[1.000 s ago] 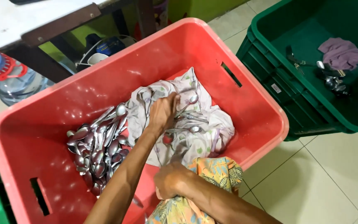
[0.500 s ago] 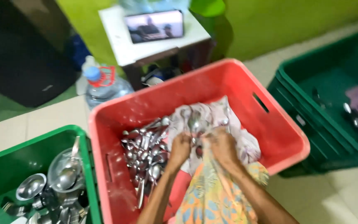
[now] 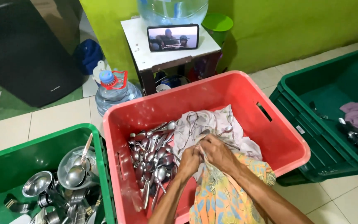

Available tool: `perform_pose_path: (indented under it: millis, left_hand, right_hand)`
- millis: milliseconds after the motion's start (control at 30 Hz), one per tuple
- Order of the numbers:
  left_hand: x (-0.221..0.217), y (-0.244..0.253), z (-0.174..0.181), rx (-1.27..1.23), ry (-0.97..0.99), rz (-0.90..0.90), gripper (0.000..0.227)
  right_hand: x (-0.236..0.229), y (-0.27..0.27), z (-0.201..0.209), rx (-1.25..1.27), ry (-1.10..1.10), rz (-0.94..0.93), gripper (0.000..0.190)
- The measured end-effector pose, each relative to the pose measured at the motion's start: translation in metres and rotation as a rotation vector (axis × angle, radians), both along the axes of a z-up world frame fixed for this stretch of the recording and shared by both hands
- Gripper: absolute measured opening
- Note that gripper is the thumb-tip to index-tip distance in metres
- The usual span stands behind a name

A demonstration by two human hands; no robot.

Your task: Cleaning metal spoons by wiping them with a cloth and transferring them between plastic crates.

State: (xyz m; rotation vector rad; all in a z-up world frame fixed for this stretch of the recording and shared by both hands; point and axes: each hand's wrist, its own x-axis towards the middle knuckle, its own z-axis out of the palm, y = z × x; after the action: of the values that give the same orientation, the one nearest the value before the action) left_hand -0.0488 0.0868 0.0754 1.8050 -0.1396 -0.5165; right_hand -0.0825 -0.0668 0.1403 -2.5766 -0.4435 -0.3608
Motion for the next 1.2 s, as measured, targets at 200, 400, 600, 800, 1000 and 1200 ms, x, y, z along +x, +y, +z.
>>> perform_pose_path:
  millis: [200,400,600,800,1000,1200]
  left_hand:
    - [-0.012,-0.004,0.025,0.002,-0.011,-0.076,0.040]
    - [-0.009,-0.005,0.003,0.071,0.006,-0.041,0.042]
    - [-0.010,-0.005,0.001,-0.002,0.027,-0.052,0.040]
    - [-0.007,0.006,-0.010,0.057,0.013,-0.061,0.042]
    - [-0.003,0.005,-0.001,-0.208,0.147,-0.028,0.037]
    - [-0.005,0.011,0.012,-0.078,0.118,-0.079,0.042]
  right_hand:
    - [0.020,-0.015,-0.020,-0.117,-0.198,-0.195,0.009]
    - [0.006,0.001,-0.005,-0.108,-0.121,-0.071,0.011]
    - [0.023,-0.011,-0.023,-0.144,-0.092,-0.190,0.010]
    - [0.015,0.004,-0.016,-0.111,-0.080,0.012,0.010]
    - [0.031,-0.009,-0.026,-0.230,-0.255,-0.129,0.008]
    - [0.016,-0.007,-0.021,-0.227,-0.100,-0.014,0.009]
